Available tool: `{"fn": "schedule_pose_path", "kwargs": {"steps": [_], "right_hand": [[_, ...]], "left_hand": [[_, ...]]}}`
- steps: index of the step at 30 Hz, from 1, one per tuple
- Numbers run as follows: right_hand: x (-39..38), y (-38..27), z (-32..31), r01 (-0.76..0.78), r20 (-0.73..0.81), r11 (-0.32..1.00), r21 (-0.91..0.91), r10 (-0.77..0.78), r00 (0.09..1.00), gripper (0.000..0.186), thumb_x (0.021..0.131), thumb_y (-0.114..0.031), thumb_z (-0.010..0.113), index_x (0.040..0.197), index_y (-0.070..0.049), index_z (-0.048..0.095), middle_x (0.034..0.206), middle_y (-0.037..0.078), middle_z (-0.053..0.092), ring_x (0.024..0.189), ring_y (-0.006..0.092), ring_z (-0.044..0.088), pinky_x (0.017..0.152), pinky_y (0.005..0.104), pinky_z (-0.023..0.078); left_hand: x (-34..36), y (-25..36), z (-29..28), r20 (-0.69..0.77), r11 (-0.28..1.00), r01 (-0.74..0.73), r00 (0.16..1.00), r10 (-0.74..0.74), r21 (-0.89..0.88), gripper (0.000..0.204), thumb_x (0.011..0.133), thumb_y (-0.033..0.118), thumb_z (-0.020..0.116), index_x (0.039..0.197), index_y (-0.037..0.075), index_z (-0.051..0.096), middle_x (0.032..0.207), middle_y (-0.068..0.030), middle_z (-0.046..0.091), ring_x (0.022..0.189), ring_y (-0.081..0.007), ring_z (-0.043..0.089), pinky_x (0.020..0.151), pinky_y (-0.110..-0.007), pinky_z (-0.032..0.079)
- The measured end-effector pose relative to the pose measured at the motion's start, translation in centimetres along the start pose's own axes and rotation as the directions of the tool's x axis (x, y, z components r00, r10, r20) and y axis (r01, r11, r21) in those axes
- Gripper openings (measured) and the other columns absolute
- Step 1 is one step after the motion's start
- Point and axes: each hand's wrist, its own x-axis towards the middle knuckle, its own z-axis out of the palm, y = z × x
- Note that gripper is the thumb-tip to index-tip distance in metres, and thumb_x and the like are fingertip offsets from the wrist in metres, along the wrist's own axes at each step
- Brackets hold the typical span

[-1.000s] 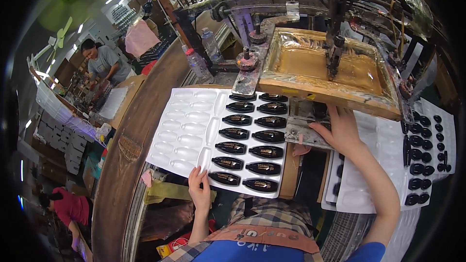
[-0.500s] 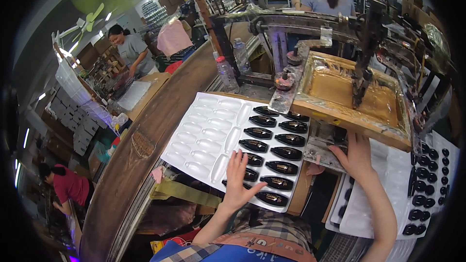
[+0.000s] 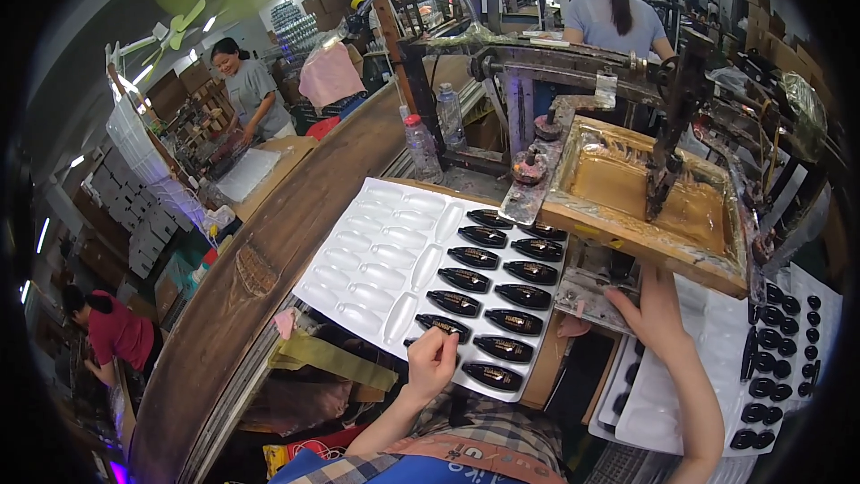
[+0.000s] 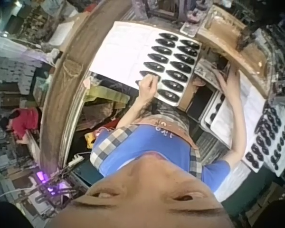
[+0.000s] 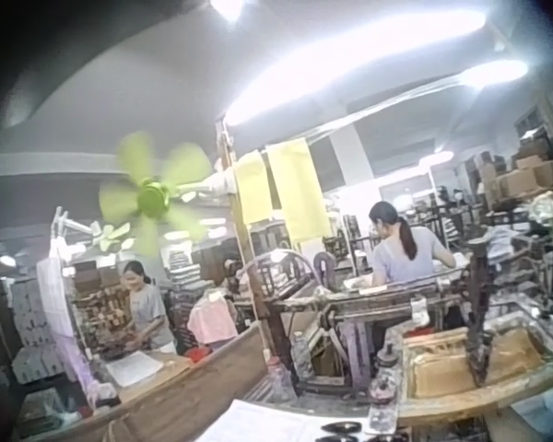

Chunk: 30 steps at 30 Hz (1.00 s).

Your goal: The worker places black hair clips into a tray and uses a manual screen-printing machine to apply gold logos to them.

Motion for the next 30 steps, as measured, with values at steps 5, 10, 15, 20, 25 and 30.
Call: {"fn": "schedule_pose_path", "kwargs": {"steps": [5, 10, 15, 20, 25, 30], "right_hand": [[-4.8, 2.3, -2.1, -0.056, -0.101, 0.996, -0.069, 0.049, 0.994, 0.064, 0.076, -0.023, 0.060, 0.127, 0.001, 0.030, 0.130, 0.028, 0.027, 0.119, 0.0416, 0.028, 0.098, 0.0397, 0.026], [-12.6, 5.9, -5.7, -0.347, -0.110, 0.915, -0.206, 0.331, 0.937, 0.059, 0.077, -0.015, 0.056, 0.129, -0.003, 0.030, 0.135, 0.022, 0.024, 0.122, 0.0356, 0.028, 0.100, 0.0370, 0.025], [-20.1, 14.3, -5.6, -0.626, -0.282, 0.724, -0.289, 0.561, 0.778, 0.054, 0.081, -0.017, 0.054, 0.127, -0.003, 0.032, 0.130, 0.023, 0.032, 0.118, 0.0370, 0.033, 0.097, 0.0370, 0.029], [-20.8, 18.2, -3.4, -0.673, -0.313, 0.699, -0.242, 0.601, 0.736, 0.048, 0.082, -0.019, 0.052, 0.124, -0.001, 0.036, 0.118, 0.023, 0.044, 0.107, 0.0372, 0.043, 0.089, 0.0380, 0.035], [-20.2, 20.4, -3.9, -0.576, -0.531, 0.756, -0.311, 0.365, 0.765, 0.044, 0.083, -0.021, 0.053, 0.118, 0.002, 0.040, 0.111, 0.021, 0.049, 0.100, 0.0354, 0.045, 0.086, 0.0375, 0.036], [-18.5, 21.2, -4.1, -0.682, -0.455, 0.708, -0.183, 0.554, 0.697, 0.051, 0.078, -0.014, 0.055, 0.124, 0.000, 0.035, 0.113, 0.023, 0.047, 0.100, 0.0360, 0.047, 0.086, 0.0377, 0.037]], "left_hand": [[0.1, 0.0, 0.1, 0.002, 0.999, 0.030, 1.000, -0.030, -0.024, 0.024, 0.078, 0.000, 0.056, 0.058, 0.000, 0.044, 0.047, -0.0087, 0.039, 0.038, -0.0222, 0.038, 0.038, -0.031, 0.029], [0.1, 0.2, 1.0, -0.014, 0.990, 0.125, 0.992, -0.126, -0.069, 0.007, 0.079, -0.001, 0.055, 0.085, 0.000, 0.058, 0.051, -0.0071, 0.048, 0.039, -0.0129, 0.044, 0.040, -0.024, 0.034], [1.9, 1.6, 3.0, -0.005, 0.994, -0.041, 0.999, 0.041, -0.099, 0.019, 0.077, -0.006, 0.053, 0.094, -0.001, 0.058, 0.060, -0.0087, 0.053, 0.046, -0.0161, 0.050, 0.043, -0.026, 0.037], [4.0, 3.3, 3.8, 0.067, 0.972, -0.165, 0.982, 0.178, -0.169, 0.026, 0.073, -0.010, 0.053, 0.097, -0.002, 0.057, 0.065, -0.0109, 0.053, 0.052, -0.0216, 0.051, 0.048, -0.030, 0.040], [7.4, 3.9, 4.9, -0.024, 0.938, -0.286, 0.958, 0.287, -0.196, 0.022, 0.071, -0.009, 0.055, 0.091, -0.001, 0.059, 0.063, -0.0104, 0.053, 0.054, -0.0213, 0.051, 0.050, -0.029, 0.040], [11.8, 4.9, 7.0, -0.081, 0.943, -0.242, 0.970, 0.229, -0.226, 0.020, 0.069, -0.005, 0.060, 0.088, 0.000, 0.060, 0.076, -0.0129, 0.057, 0.064, -0.0244, 0.054, 0.061, -0.030, 0.043]]}}
